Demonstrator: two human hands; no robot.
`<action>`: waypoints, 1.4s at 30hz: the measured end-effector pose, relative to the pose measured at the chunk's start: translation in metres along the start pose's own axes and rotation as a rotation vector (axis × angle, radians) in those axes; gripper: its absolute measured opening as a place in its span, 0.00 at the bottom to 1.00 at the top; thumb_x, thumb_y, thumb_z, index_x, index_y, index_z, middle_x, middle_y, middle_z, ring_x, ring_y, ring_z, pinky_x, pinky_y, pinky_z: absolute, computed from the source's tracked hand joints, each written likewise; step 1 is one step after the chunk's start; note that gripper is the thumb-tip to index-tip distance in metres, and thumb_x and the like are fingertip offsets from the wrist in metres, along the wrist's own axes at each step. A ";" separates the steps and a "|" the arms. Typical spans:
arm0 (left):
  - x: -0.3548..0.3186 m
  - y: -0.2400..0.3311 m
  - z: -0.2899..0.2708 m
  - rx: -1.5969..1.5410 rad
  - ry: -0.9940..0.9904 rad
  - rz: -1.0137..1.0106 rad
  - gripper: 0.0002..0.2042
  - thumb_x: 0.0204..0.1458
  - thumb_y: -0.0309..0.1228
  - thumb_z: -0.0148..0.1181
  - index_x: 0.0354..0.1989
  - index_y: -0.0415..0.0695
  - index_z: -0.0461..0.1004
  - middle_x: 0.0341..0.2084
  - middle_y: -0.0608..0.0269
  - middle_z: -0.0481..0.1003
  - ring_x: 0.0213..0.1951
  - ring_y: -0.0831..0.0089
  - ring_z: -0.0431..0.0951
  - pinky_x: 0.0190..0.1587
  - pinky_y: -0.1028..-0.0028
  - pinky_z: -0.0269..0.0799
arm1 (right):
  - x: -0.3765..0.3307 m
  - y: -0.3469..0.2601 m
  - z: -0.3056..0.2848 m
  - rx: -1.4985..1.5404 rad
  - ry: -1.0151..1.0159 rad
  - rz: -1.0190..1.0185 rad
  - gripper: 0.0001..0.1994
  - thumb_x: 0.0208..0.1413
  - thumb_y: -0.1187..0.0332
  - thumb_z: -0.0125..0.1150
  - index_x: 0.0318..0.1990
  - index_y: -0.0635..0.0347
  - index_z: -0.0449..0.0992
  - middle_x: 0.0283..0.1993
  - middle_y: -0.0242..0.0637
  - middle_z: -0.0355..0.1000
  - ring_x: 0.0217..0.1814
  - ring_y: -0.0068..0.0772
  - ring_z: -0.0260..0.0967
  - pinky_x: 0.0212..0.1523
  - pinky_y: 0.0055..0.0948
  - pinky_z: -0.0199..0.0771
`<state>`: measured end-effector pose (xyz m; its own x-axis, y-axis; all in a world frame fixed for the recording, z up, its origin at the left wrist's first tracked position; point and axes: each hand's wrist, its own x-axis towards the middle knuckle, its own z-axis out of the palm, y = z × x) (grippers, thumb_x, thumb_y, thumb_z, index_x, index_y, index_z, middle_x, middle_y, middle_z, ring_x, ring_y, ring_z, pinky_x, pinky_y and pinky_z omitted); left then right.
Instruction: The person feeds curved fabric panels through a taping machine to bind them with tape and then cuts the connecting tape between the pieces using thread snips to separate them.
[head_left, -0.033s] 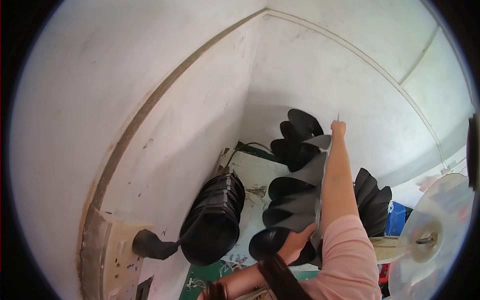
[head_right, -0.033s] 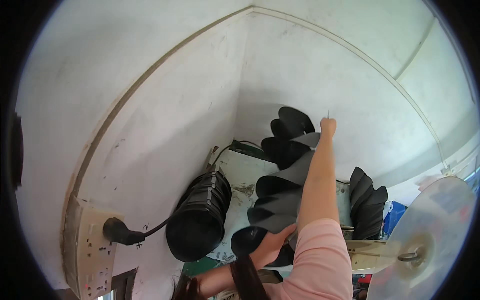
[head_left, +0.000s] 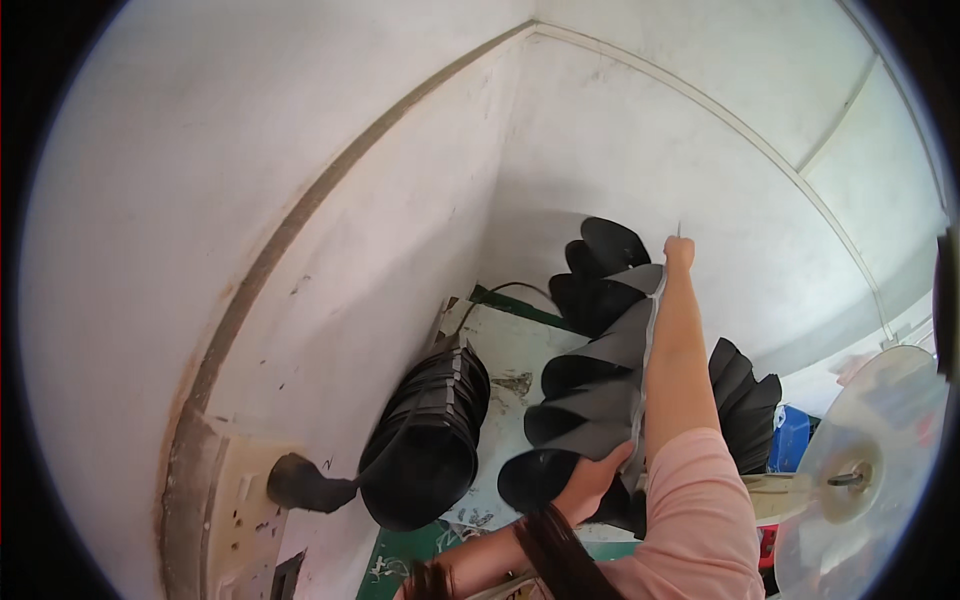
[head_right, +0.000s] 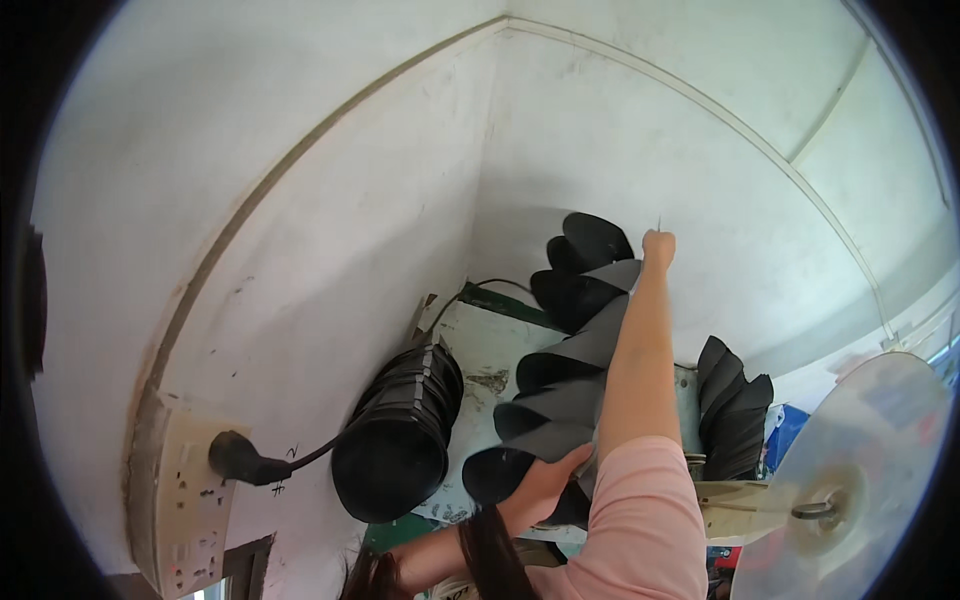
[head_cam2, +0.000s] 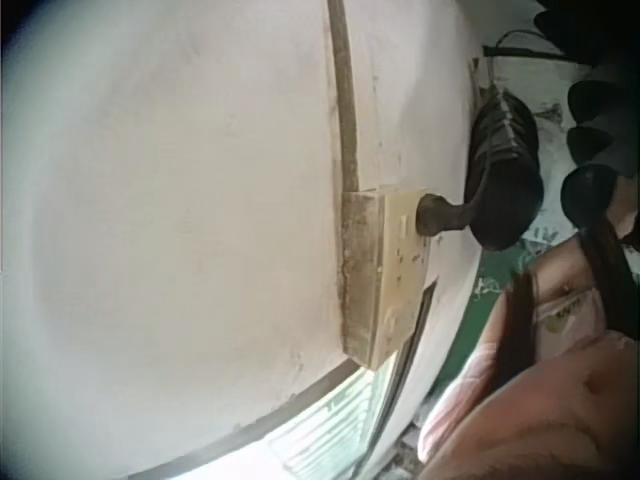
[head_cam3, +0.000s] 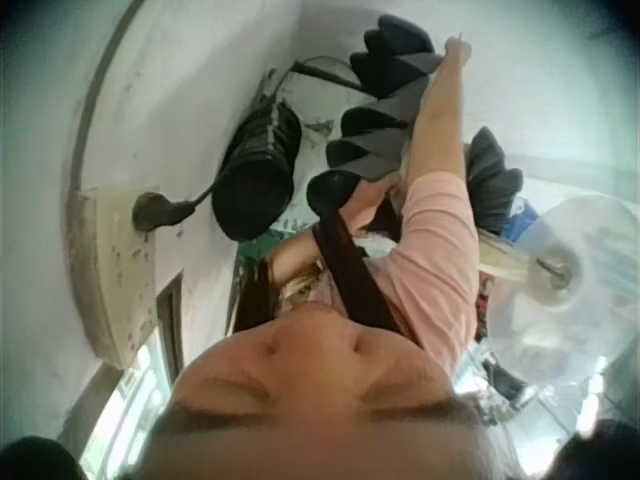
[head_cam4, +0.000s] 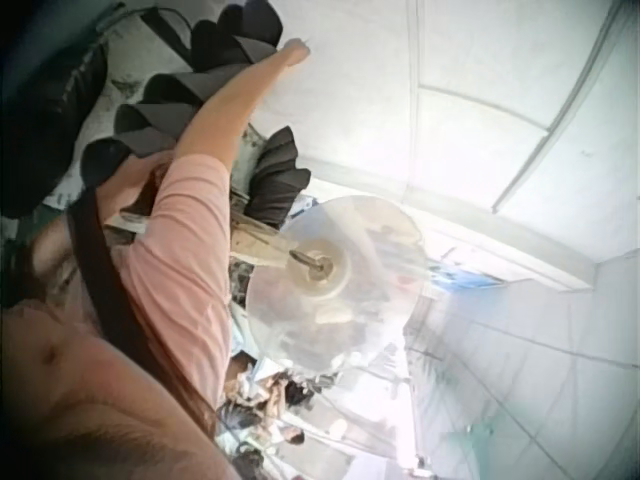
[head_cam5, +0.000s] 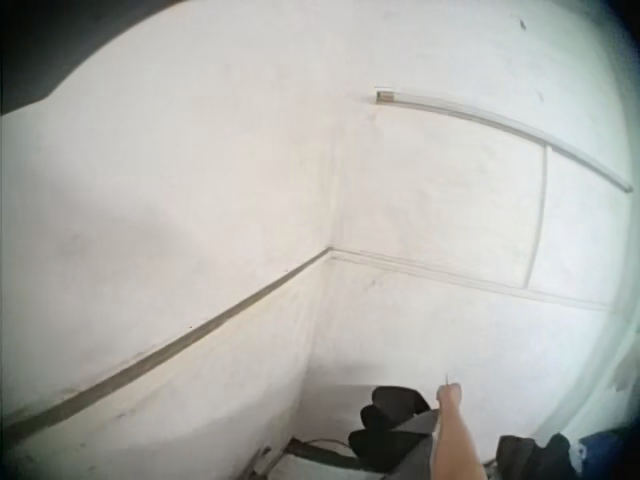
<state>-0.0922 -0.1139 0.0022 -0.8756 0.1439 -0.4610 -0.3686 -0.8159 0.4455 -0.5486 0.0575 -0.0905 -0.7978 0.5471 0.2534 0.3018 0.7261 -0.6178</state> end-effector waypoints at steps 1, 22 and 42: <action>0.001 0.008 0.004 -0.002 0.001 0.016 0.14 0.43 0.27 0.56 0.39 0.37 0.65 0.35 0.67 0.68 0.36 0.78 0.67 0.39 0.79 0.62 | -0.013 -0.033 -0.020 0.070 0.048 0.052 0.13 0.36 0.66 0.48 0.18 0.70 0.71 0.21 0.53 0.69 0.27 0.47 0.68 0.31 0.36 0.66; -0.271 0.057 0.014 0.579 -0.114 0.751 0.12 0.44 0.31 0.56 0.34 0.37 0.68 0.30 0.67 0.69 0.33 0.79 0.66 0.38 0.80 0.62 | -0.204 -0.317 -0.483 0.378 0.640 -0.245 0.12 0.45 0.66 0.46 0.30 0.64 0.73 0.33 0.51 0.69 0.38 0.43 0.68 0.34 0.34 0.69; -0.435 -0.064 -0.234 -0.275 0.333 -0.054 0.20 0.39 0.29 0.43 0.40 0.26 0.61 0.38 0.44 0.67 0.42 0.59 0.69 0.50 0.68 0.59 | -0.585 0.003 -0.380 -0.030 -0.290 -0.782 0.19 0.44 0.57 0.52 0.37 0.64 0.64 0.30 0.44 0.66 0.33 0.50 0.65 0.31 0.42 0.65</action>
<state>0.3853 -0.2551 -0.0057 -0.6919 0.0390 -0.7210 -0.2749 -0.9375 0.2131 0.1173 -0.1023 0.0418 -0.8846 -0.2455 0.3965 -0.3845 0.8650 -0.3223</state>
